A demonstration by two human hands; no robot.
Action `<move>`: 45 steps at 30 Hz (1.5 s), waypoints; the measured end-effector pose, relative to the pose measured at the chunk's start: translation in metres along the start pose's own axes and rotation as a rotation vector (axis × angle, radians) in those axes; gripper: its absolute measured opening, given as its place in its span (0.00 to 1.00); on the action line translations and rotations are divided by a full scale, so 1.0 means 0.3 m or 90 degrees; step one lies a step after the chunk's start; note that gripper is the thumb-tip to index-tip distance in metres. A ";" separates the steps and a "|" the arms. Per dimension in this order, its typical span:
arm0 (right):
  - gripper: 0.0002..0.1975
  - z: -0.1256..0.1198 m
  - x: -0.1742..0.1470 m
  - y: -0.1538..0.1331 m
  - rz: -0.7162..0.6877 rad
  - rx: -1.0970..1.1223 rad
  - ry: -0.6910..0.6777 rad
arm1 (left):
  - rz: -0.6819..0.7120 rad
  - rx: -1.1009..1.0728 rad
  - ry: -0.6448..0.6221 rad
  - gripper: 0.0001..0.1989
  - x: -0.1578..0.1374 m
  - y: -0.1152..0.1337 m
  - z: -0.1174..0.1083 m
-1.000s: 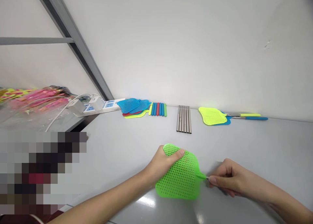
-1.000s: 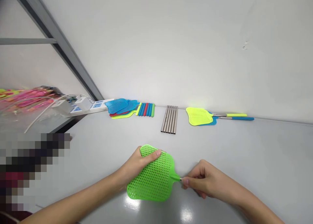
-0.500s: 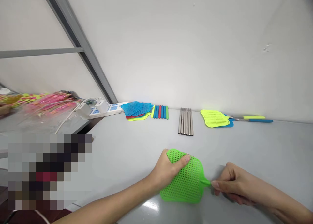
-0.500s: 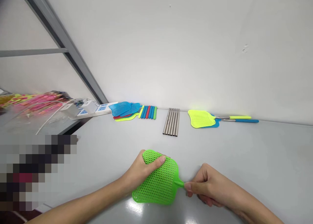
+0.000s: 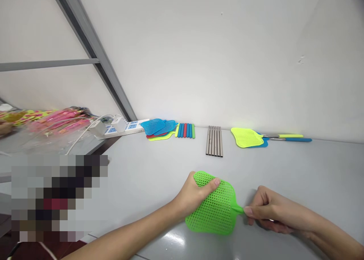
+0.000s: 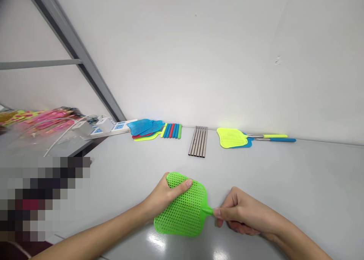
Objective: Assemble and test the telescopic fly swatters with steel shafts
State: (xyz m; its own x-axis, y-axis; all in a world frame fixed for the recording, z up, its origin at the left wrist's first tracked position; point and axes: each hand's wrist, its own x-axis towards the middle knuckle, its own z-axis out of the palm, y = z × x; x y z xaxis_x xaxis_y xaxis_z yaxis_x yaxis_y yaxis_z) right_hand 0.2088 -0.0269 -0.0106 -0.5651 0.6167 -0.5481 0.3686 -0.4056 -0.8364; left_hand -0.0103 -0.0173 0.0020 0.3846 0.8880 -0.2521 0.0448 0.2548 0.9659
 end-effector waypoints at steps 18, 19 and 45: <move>0.16 -0.055 -0.032 -0.044 -0.079 -0.066 -0.069 | -0.098 -0.145 -0.046 0.12 0.043 0.035 -0.051; 0.16 -0.069 -0.038 -0.045 -0.073 -0.085 -0.080 | -0.099 -0.148 -0.042 0.12 0.044 0.041 -0.060; 0.17 -0.145 -0.030 -0.021 -0.151 -0.067 0.054 | -0.148 -0.118 0.071 0.15 0.079 0.069 -0.147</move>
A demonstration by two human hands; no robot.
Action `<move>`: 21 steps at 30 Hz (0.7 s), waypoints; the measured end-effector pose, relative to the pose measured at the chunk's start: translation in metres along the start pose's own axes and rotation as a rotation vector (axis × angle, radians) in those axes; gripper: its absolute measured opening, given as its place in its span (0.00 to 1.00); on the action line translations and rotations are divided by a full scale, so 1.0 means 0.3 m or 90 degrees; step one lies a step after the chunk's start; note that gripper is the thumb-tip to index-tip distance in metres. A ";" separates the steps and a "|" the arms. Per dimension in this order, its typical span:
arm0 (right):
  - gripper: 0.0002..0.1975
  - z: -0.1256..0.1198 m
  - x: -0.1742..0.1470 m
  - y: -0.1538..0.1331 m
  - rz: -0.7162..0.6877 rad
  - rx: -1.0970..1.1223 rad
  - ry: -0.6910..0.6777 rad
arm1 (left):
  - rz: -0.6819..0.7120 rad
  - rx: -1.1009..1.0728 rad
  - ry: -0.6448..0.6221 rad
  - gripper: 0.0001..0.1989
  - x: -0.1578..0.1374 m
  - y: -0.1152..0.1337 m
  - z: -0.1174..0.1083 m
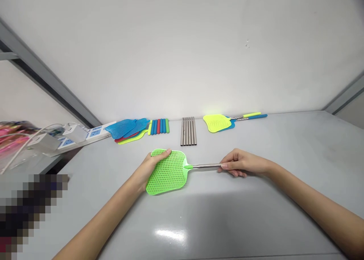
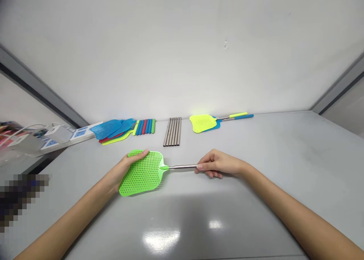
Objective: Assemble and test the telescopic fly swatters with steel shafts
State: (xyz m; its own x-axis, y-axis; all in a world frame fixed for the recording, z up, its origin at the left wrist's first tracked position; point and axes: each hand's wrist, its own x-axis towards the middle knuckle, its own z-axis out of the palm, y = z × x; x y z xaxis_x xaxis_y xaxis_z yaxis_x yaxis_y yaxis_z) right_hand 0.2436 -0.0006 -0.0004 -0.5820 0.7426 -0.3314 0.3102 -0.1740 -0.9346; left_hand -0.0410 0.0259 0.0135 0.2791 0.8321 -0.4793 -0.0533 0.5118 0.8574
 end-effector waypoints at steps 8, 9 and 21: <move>0.18 0.015 0.002 -0.004 0.004 -0.020 0.037 | 0.029 0.026 0.010 0.14 0.000 -0.004 0.010; 0.17 0.016 0.003 -0.002 0.002 -0.025 0.042 | 0.028 0.024 0.010 0.14 0.000 -0.003 0.009; 0.18 0.036 0.011 0.002 -0.036 -0.020 0.049 | 0.013 -0.019 0.014 0.16 -0.009 0.055 0.006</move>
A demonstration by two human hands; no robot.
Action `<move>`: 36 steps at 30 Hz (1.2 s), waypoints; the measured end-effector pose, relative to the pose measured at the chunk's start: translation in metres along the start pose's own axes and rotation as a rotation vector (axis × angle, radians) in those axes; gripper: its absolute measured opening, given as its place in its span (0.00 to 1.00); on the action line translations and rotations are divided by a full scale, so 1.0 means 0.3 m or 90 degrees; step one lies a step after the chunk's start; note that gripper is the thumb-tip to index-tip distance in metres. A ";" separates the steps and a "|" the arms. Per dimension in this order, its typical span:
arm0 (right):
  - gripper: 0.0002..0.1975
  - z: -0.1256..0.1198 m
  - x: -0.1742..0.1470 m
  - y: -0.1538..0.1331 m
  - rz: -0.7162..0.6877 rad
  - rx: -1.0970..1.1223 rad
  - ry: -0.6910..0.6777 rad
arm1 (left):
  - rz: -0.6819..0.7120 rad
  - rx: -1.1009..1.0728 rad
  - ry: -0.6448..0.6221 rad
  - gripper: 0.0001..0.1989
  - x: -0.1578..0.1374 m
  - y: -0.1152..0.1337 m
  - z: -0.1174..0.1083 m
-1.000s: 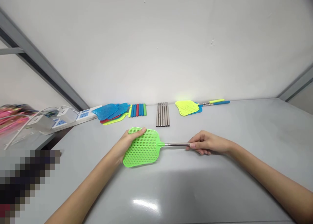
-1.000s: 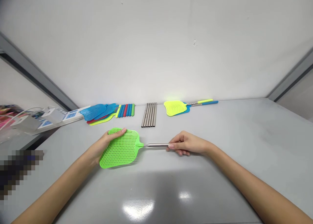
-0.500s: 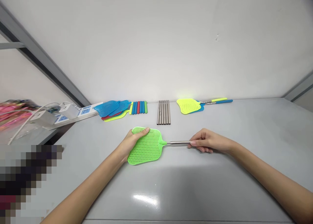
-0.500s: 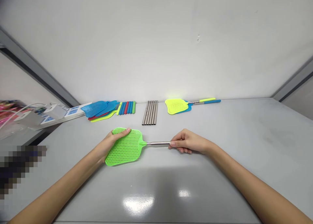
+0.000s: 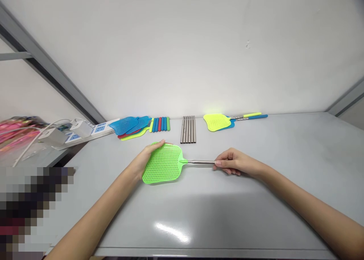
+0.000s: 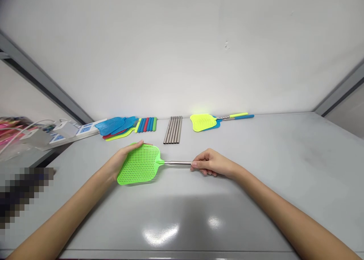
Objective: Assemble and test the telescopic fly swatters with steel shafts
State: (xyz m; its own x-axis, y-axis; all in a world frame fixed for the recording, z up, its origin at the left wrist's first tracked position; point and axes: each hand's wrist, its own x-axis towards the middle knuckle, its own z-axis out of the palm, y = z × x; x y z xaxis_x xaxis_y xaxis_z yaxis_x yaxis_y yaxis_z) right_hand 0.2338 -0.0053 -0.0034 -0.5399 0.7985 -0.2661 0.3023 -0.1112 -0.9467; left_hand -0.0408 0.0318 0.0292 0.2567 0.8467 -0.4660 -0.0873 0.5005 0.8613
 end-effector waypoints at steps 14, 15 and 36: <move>0.18 -0.002 -0.003 -0.005 0.033 0.008 0.007 | 0.042 0.014 -0.004 0.14 0.023 -0.013 -0.010; 0.18 -0.002 -0.002 -0.005 0.033 0.007 0.006 | 0.044 0.017 -0.002 0.14 0.024 -0.015 -0.010; 0.16 -0.006 0.001 0.002 0.026 0.003 -0.008 | 0.064 0.062 -0.004 0.15 0.048 -0.025 -0.033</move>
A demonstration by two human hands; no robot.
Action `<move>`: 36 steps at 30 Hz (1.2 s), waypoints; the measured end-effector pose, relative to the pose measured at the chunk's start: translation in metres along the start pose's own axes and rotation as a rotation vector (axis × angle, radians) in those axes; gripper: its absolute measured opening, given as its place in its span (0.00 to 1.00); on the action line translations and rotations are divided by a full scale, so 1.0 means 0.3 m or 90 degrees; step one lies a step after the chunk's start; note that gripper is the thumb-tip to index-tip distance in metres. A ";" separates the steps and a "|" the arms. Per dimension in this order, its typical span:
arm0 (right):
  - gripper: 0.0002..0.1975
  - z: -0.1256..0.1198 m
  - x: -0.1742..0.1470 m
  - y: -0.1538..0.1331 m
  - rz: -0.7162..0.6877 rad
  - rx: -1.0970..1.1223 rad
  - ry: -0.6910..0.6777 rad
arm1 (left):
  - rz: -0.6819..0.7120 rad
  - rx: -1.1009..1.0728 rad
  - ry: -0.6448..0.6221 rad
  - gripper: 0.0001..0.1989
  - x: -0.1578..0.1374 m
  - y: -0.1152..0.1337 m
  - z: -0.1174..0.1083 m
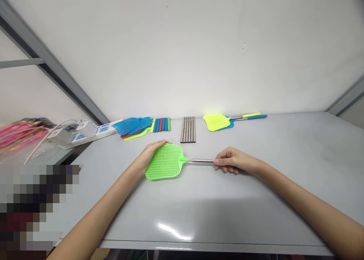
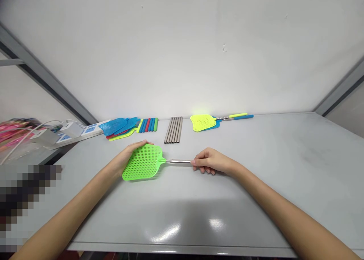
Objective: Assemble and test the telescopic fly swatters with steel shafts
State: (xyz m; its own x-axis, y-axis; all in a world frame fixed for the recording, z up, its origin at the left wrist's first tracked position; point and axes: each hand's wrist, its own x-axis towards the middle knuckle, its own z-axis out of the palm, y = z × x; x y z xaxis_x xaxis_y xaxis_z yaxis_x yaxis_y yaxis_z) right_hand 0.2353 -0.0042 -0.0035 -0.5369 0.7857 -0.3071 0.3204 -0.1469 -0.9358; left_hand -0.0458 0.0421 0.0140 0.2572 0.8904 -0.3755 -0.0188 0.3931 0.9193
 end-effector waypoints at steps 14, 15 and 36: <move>0.16 0.000 0.002 0.005 0.006 0.005 -0.003 | 0.029 0.038 0.009 0.15 0.015 -0.018 -0.017; 0.16 0.001 0.002 0.005 0.007 0.011 -0.004 | 0.031 0.039 0.010 0.15 0.015 -0.018 -0.017; 0.10 -0.051 0.004 -0.004 -0.212 0.499 0.285 | 0.231 0.103 0.156 0.18 0.024 -0.012 -0.020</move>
State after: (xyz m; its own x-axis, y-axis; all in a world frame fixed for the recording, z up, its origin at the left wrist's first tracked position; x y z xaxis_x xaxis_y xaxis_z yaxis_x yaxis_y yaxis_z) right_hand 0.2460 0.0062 -0.0001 -0.1065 0.9923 -0.0624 -0.4944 -0.1073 -0.8626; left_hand -0.0498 0.0485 0.0072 0.0255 0.9994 -0.0245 0.0904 0.0221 0.9957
